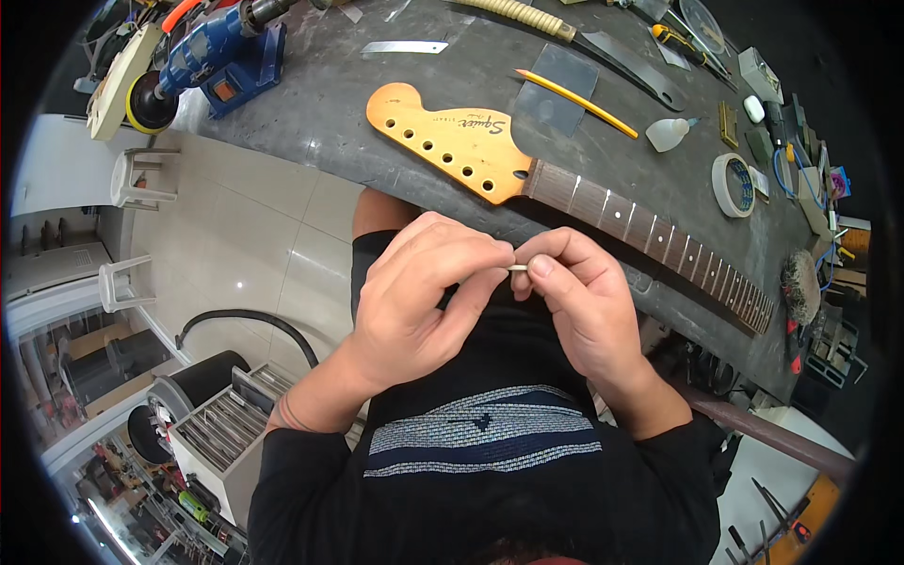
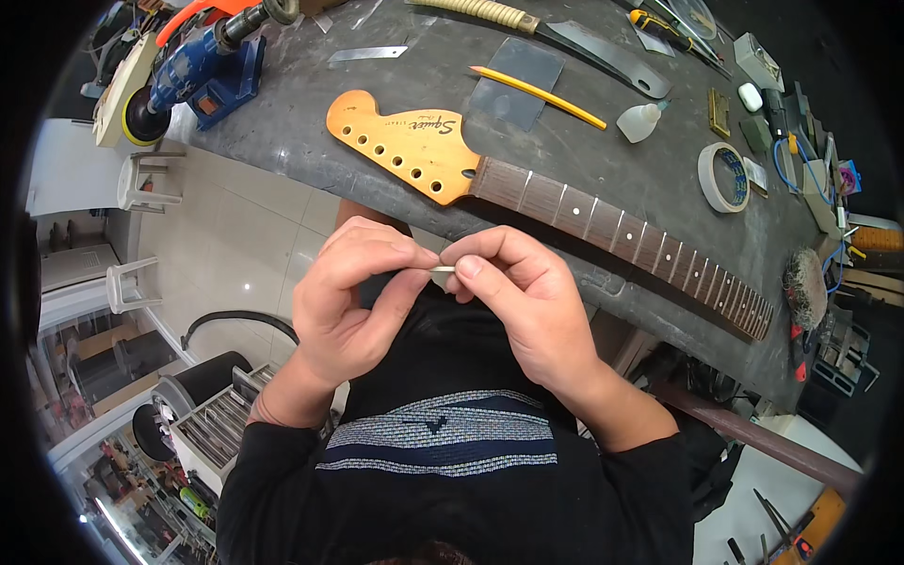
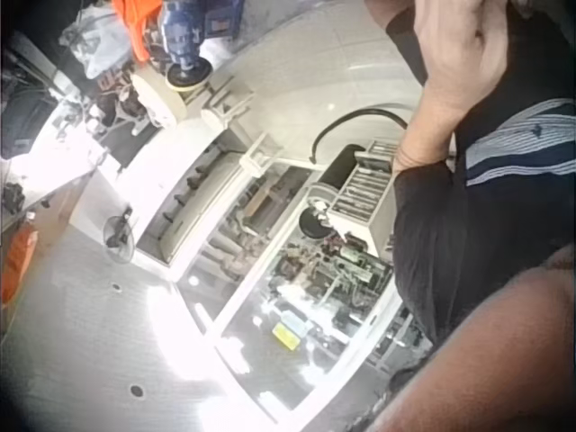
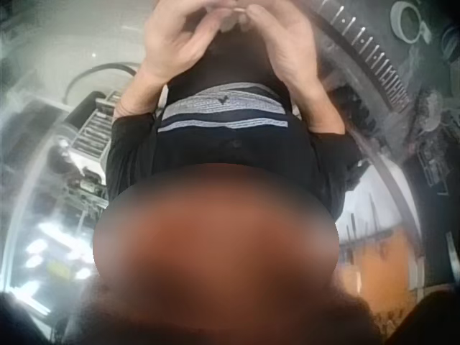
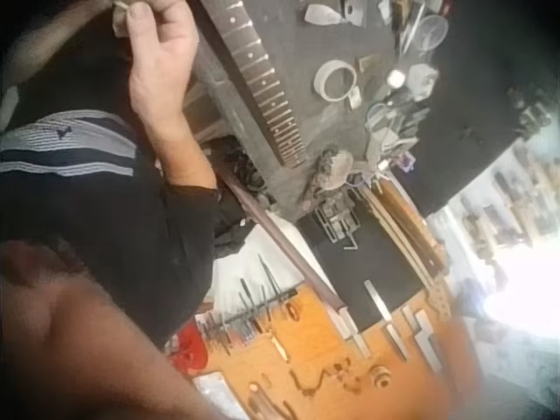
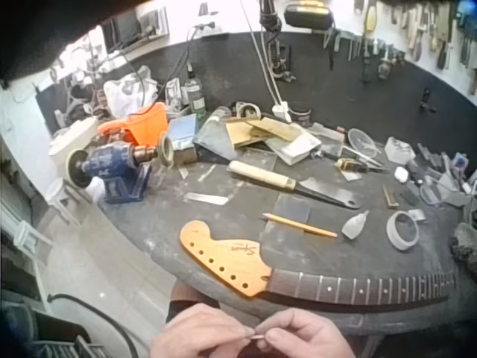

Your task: The person applies adhesive from a small bottle to the slot at the end of a guitar neck and presses a nut into place.

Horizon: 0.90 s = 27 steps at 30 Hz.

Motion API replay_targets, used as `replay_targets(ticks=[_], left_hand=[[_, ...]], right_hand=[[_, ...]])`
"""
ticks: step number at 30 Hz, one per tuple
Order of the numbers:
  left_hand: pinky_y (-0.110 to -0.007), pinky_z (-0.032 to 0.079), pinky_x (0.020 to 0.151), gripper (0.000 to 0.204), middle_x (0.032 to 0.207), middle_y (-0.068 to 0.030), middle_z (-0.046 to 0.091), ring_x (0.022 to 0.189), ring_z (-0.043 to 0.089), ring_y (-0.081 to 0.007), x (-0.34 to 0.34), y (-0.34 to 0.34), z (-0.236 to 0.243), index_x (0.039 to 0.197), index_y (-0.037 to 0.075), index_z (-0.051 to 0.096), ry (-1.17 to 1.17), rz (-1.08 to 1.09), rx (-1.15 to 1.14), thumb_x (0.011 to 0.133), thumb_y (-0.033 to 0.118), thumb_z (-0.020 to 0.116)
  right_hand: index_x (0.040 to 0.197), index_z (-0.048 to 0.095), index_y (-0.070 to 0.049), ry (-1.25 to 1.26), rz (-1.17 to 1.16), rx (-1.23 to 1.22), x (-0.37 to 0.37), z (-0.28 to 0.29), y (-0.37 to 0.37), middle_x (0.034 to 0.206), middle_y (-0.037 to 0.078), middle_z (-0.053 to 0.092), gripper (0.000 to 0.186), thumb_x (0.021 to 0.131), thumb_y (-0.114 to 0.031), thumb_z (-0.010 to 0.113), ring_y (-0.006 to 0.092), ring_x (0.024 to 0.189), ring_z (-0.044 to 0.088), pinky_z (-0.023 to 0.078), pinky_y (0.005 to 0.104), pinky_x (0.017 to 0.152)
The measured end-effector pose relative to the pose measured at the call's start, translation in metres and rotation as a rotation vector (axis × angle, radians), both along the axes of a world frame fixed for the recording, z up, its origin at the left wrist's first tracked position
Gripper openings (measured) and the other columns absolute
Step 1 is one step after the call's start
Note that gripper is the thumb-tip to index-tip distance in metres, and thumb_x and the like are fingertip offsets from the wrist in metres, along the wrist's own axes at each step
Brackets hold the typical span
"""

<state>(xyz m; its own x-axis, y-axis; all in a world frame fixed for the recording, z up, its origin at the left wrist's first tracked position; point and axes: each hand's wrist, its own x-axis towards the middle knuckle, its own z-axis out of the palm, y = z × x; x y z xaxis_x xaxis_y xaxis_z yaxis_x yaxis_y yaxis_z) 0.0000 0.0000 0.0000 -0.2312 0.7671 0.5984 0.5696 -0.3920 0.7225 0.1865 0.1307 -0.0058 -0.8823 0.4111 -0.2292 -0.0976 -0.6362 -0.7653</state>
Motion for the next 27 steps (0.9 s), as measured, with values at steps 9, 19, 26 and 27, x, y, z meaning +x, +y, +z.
replay_targets(ticks=[9, 19, 26, 27], left_hand=[[-0.038, 0.059, 0.084, 0.043, 0.102, -0.0173, 0.076, 0.095, 0.074, -0.0267, 0.015, -0.004, -0.011, 0.127, 0.000, 0.060, -0.224, 0.023, -0.056, 0.092, -0.016, 0.080], [-0.044, 0.061, 0.089, 0.047, 0.104, -0.0125, 0.077, 0.094, 0.074, -0.0281, 0.021, 0.000, -0.013, 0.123, 0.005, 0.064, -0.005, 0.024, 0.072, 0.087, -0.013, 0.086], [-0.043, 0.060, 0.092, 0.049, 0.111, -0.0121, 0.078, 0.098, 0.074, -0.0286, 0.021, 0.000, -0.020, 0.123, 0.007, 0.064, -0.047, 0.006, 0.054, 0.085, -0.008, 0.090], [-0.043, 0.060, 0.092, 0.049, 0.111, -0.0121, 0.078, 0.098, 0.074, -0.0286, 0.021, 0.001, -0.018, 0.123, 0.007, 0.064, -0.048, 0.004, 0.051, 0.085, -0.008, 0.090]], right_hand=[[0.130, 0.069, 0.004, -0.054, -0.279, 0.407, -0.003, 0.008, -0.017, 0.118, 0.006, 0.072, 0.020, 0.114, -0.006, 0.065, 0.0101, 0.106, 0.069, 0.056, 0.0266, 0.095], [0.136, 0.067, 0.003, 0.034, -0.222, 0.314, -0.002, -0.001, -0.013, 0.117, 0.006, 0.071, 0.024, 0.113, -0.002, 0.063, 0.0097, 0.107, 0.067, 0.057, 0.0283, 0.096], [0.144, 0.061, 0.004, -0.002, -0.177, 0.229, -0.006, 0.008, -0.013, 0.114, 0.007, 0.071, 0.032, 0.113, -0.004, 0.062, 0.0114, 0.106, 0.068, 0.058, 0.0295, 0.095], [0.144, 0.061, 0.004, -0.003, -0.180, 0.227, -0.006, 0.008, -0.013, 0.114, 0.007, 0.071, 0.032, 0.113, -0.004, 0.062, 0.0114, 0.106, 0.068, 0.058, 0.0295, 0.095]])
